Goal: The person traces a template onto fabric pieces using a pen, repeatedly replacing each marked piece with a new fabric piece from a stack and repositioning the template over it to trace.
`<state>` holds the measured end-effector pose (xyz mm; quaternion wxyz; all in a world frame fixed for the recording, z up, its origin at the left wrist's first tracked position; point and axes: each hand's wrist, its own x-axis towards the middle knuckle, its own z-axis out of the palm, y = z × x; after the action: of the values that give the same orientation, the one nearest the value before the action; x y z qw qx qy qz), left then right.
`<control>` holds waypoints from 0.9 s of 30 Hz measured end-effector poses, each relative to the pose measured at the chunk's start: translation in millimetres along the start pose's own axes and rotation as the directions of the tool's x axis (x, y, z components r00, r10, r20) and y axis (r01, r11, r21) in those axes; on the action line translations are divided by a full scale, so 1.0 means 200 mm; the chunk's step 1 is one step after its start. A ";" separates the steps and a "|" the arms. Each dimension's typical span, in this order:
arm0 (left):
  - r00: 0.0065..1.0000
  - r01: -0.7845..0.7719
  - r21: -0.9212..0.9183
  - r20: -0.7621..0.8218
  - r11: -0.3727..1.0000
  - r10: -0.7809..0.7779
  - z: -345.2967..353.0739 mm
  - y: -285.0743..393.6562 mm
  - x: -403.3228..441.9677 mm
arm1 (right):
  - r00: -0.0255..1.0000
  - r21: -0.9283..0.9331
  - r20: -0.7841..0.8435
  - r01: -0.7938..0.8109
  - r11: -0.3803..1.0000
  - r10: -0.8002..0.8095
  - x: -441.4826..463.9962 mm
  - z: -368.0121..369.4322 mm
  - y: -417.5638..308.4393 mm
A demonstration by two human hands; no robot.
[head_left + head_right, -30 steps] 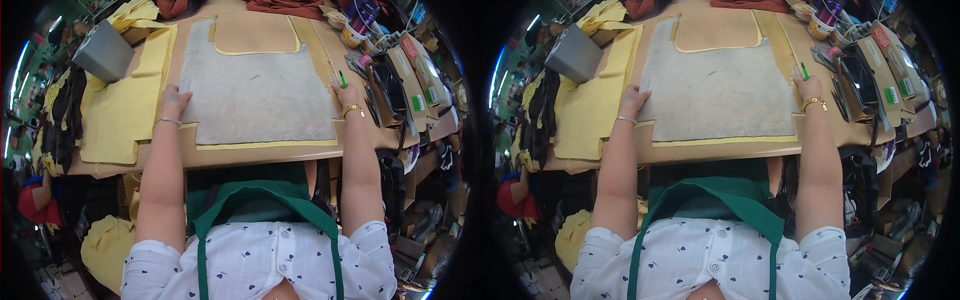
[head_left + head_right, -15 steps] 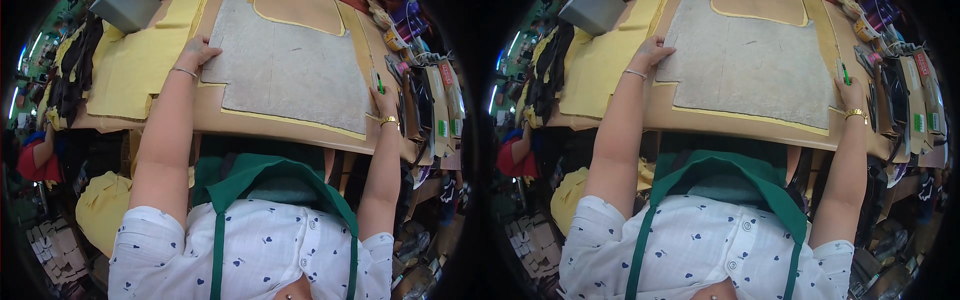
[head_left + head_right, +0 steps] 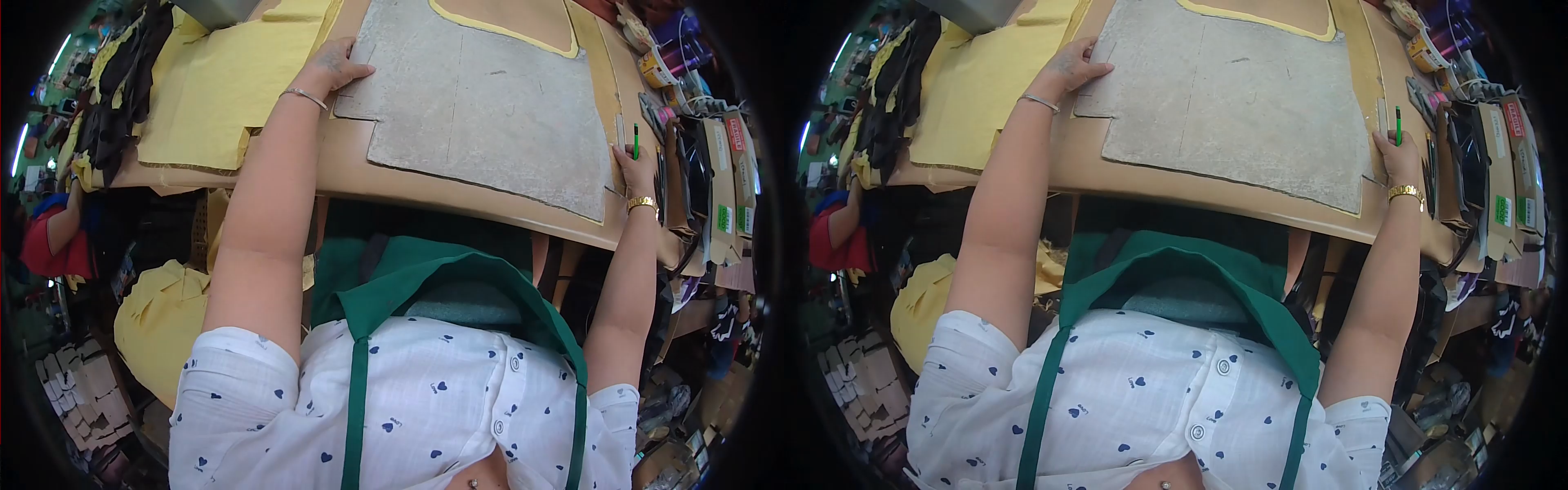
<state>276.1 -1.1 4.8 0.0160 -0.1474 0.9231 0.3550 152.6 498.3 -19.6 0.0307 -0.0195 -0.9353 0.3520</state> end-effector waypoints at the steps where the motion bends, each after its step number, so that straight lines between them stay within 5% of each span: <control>1: 1.000 -0.004 0.035 0.021 0.999 0.003 -0.01 0.02 -0.02 | 1.000 -0.001 -0.001 -0.003 1.000 0.003 -0.01 0.00 -0.01; 7: 0.999 0.037 0.033 0.015 0.999 -0.038 -0.01 0.06 -0.02 | 1.000 -0.011 0.016 -0.005 1.000 0.005 0.00 -0.01 -0.01; 13: 0.998 0.008 0.295 -0.059 0.955 0.010 0.01 0.03 0.03 | 1.000 -0.028 0.005 -0.002 1.000 0.002 0.01 0.00 0.01; 19: 0.998 0.000 0.074 -0.057 0.997 0.004 0.00 0.02 -0.02 | 1.000 0.000 -0.001 -0.007 1.000 0.007 0.01 0.00 0.01; 21: 0.999 0.050 -0.026 0.020 0.998 -0.050 -0.02 0.06 -0.07 | 1.000 -0.147 0.012 0.011 0.989 -0.010 0.00 -0.01 0.00; 22: 0.991 0.039 -0.208 0.133 0.977 -0.011 -0.01 0.00 -0.03 | 0.988 -0.142 0.143 -0.037 0.989 0.058 -0.04 -0.05 -0.09; 23: 0.994 -0.025 -0.300 0.090 0.953 0.054 0.03 -0.04 0.00 | 0.995 -0.141 0.086 -0.040 0.989 0.053 -0.07 -0.06 -0.11; 24: 0.996 -0.083 -0.214 -0.040 0.973 0.076 0.04 0.01 -0.05 | 0.995 -0.211 0.079 -0.039 0.977 0.056 -0.05 -0.06 -0.10; 25: 0.984 -0.167 -0.165 0.026 0.972 0.174 0.02 -0.03 -0.01 | 0.995 -0.123 0.090 -0.020 0.992 0.032 0.00 -0.04 -0.01; 27: 0.999 -0.037 -0.088 0.029 0.995 0.040 0.02 0.01 -0.02 | 0.999 -0.137 0.031 -0.015 0.990 0.019 -0.05 -0.04 -0.05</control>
<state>279.0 3.3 4.1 0.0169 -0.1246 0.9089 0.3976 162.4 494.9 -7.0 0.0114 -0.0238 -0.9574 0.2875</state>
